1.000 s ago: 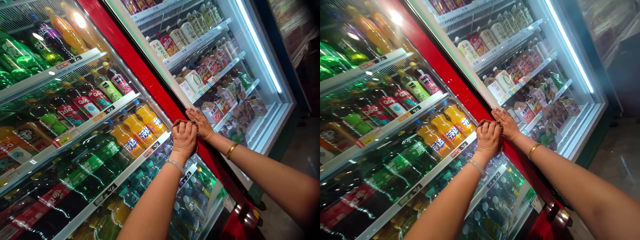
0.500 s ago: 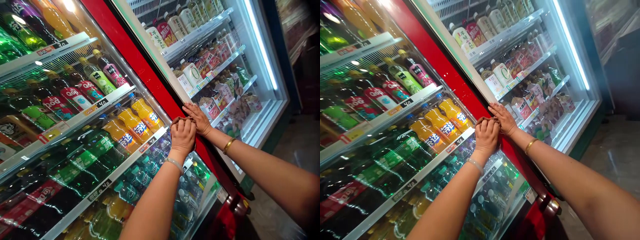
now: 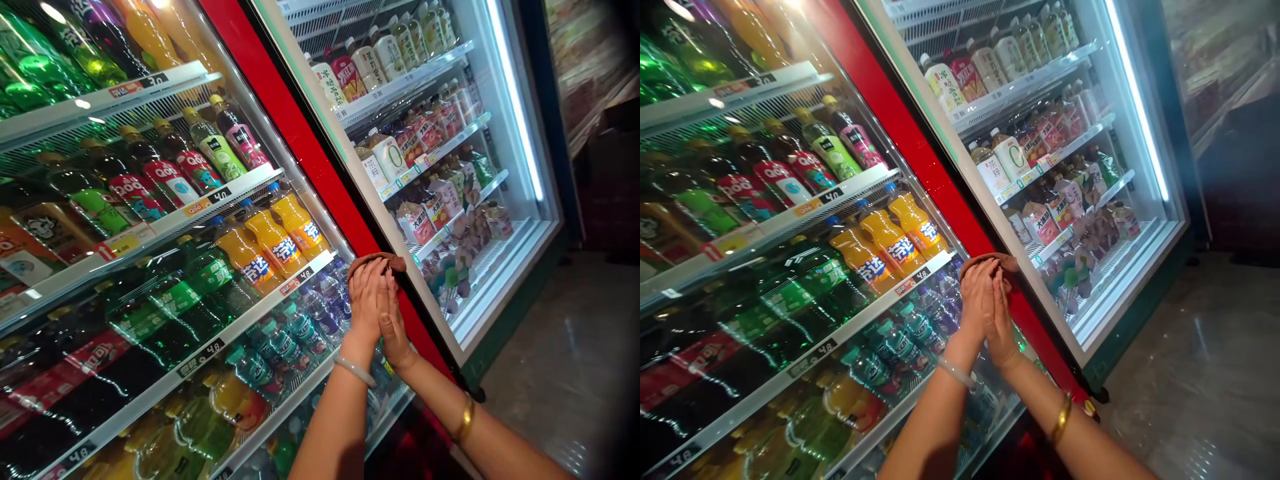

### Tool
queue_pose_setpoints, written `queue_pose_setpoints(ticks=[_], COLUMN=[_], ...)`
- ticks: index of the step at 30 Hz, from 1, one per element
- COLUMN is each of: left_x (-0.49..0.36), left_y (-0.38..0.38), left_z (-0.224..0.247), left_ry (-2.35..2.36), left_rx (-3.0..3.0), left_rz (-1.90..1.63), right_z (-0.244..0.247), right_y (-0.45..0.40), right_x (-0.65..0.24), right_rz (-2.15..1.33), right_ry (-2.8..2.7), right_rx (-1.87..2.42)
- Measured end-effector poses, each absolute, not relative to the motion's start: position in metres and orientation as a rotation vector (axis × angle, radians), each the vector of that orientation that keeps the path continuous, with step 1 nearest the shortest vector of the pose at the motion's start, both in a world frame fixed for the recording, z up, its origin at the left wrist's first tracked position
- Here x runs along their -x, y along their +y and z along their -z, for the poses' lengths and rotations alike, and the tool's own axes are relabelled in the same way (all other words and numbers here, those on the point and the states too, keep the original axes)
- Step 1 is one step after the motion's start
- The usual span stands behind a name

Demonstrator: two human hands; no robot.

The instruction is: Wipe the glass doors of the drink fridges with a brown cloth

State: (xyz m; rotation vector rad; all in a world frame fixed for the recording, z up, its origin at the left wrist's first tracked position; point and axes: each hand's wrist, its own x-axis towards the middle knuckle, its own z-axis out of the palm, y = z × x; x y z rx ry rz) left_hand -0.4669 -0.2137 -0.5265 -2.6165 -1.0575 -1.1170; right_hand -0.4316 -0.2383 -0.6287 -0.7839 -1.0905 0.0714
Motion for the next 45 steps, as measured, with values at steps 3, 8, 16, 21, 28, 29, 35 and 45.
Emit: queue_pose_setpoints(ticks=[3, 8, 16, 21, 28, 29, 35, 45], left_x=[0.484, 0.519, 0.566, 0.592, 0.627, 0.629, 0.633, 0.632], left_y=[-0.224, -0.256, -0.298, -0.305, -0.294, -0.293, -0.288, -0.298], left_z=[0.537, 0.566, 0.592, 0.594, 0.618, 0.622, 0.627, 0.616], left_ry=[-1.06, -1.286, -1.51, -1.181, -1.531, -1.559, -1.534, -1.485], left_rx=[2.714, 2.913, 2.503, 2.14, 1.887, 1.88, 1.927, 2.052], left_rz=[1.302, 1.737, 1.607, 1.126, 0.943, 0.951, 1.028, 1.083], right_z=[0.629, 0.627, 0.658, 0.648, 0.603, 0.62, 0.712, 0.662], right_y=[-0.225, -0.201, -0.204, -0.201, -0.214, -0.218, -0.213, -0.23], right_x=[0.448, 0.455, 0.455, 0.444, 0.482, 0.486, 0.452, 0.516], right_rz=[-0.067, -0.051, 0.396, 0.393, 0.543, 0.568, 0.428, 0.406], right_ry=[-1.054, -0.889, -1.2, -1.164, -1.288, -1.363, -1.384, -1.253], right_rx=[0.806, 1.003, 1.085, 1.117, 1.064, 1.028, 1.107, 1.124])
